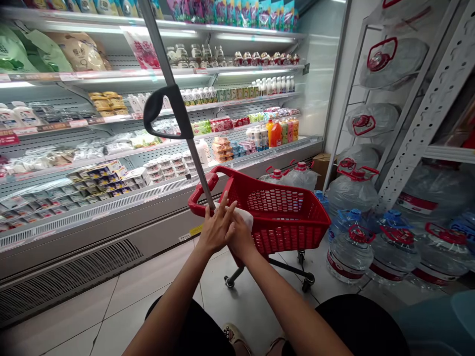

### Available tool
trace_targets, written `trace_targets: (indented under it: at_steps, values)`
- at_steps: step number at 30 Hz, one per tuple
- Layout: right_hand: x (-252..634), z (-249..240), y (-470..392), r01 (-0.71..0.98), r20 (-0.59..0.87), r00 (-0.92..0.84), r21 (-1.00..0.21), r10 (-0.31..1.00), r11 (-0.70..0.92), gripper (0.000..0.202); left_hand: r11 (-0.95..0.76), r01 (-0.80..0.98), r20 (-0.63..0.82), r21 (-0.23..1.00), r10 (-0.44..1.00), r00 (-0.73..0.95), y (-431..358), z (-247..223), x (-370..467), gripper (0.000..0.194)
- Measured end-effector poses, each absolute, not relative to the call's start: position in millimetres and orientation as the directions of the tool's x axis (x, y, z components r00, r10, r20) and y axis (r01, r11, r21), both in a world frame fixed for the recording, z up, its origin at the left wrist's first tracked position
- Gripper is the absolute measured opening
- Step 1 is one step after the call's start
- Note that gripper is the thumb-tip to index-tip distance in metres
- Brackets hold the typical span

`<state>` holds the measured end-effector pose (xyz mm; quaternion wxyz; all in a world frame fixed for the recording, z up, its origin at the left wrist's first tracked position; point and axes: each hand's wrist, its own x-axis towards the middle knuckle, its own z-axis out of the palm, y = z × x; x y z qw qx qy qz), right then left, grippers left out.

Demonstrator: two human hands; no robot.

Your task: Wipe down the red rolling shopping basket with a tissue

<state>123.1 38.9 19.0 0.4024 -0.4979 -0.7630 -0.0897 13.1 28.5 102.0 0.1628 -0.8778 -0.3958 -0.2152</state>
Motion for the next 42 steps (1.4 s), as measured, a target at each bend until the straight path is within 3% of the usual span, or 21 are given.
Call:
trace_targets:
  at_steps: [4, 8, 12, 16, 21, 25, 30, 33, 36, 39, 42]
  values:
    - [185.2, -3.8, 22.5, 0.87, 0.726, -0.152, -0.224, 0.67, 0.44, 0.073, -0.611, 0.784, 0.547, -0.106, 0.623, 0.559, 37.5, 85.3, 14.0, 0.068]
    - [273.3, -34.5, -6.4, 0.943, 0.703, -0.099, -0.16, 0.705, 0.292, 0.084, -0.608, 0.789, 0.593, -0.087, 0.605, 0.531, 39.8, 71.5, 19.5, 0.062]
    - [330.3, -49.6, -23.2, 0.971, 0.687, -0.014, -0.165, 0.726, 0.175, 0.078, -0.622, 0.781, 0.601, -0.064, 0.601, 0.527, 37.7, 65.5, 29.8, 0.062]
    - [309.4, -40.4, -14.9, 0.957, 0.703, 0.046, -0.234, 0.71, 0.169, 0.072, -0.638, 0.768, 0.583, -0.056, 0.603, 0.544, 35.4, 59.9, 44.6, 0.064]
    - [213.3, -10.4, 6.8, 0.894, 0.727, -0.088, -0.244, 0.681, 0.376, 0.071, -0.602, 0.795, 0.607, -0.077, 0.604, 0.516, 31.5, 53.0, 49.0, 0.059]
    - [179.8, 0.9, 12.0, 0.883, 0.748, -0.114, -0.225, 0.654, 0.411, 0.062, -0.59, 0.794, 0.618, -0.144, 0.574, 0.538, 28.5, 53.5, 35.8, 0.059]
    - [249.3, -22.7, -8.4, 0.927, 0.722, -0.155, -0.13, 0.674, 0.352, 0.073, -0.572, 0.807, 0.623, -0.148, 0.579, 0.525, 34.6, 60.5, 12.3, 0.062]
    - [316.3, -47.2, -31.1, 0.965, 0.717, -0.089, -0.111, 0.692, 0.239, 0.072, -0.551, 0.826, 0.635, -0.12, 0.597, 0.49, 42.1, 63.3, 4.8, 0.059]
    - [359.6, -64.7, -50.2, 0.979, 0.721, 0.04, -0.167, 0.692, 0.117, 0.064, -0.5, 0.864, 0.661, -0.063, 0.628, 0.412, 43.5, 60.6, 10.9, 0.054]
    - [357.5, -66.9, -57.2, 0.975, 0.727, 0.111, -0.212, 0.678, 0.068, 0.06, -0.474, 0.881, 0.661, -0.017, 0.655, 0.365, 34.6, 49.0, 31.2, 0.052]
    - [317.9, -55.5, -53.0, 0.973, 0.739, 0.065, -0.197, 0.67, 0.123, 0.062, -0.538, 0.843, 0.618, -0.008, 0.66, 0.427, 22.7, 32.4, 55.2, 0.06]
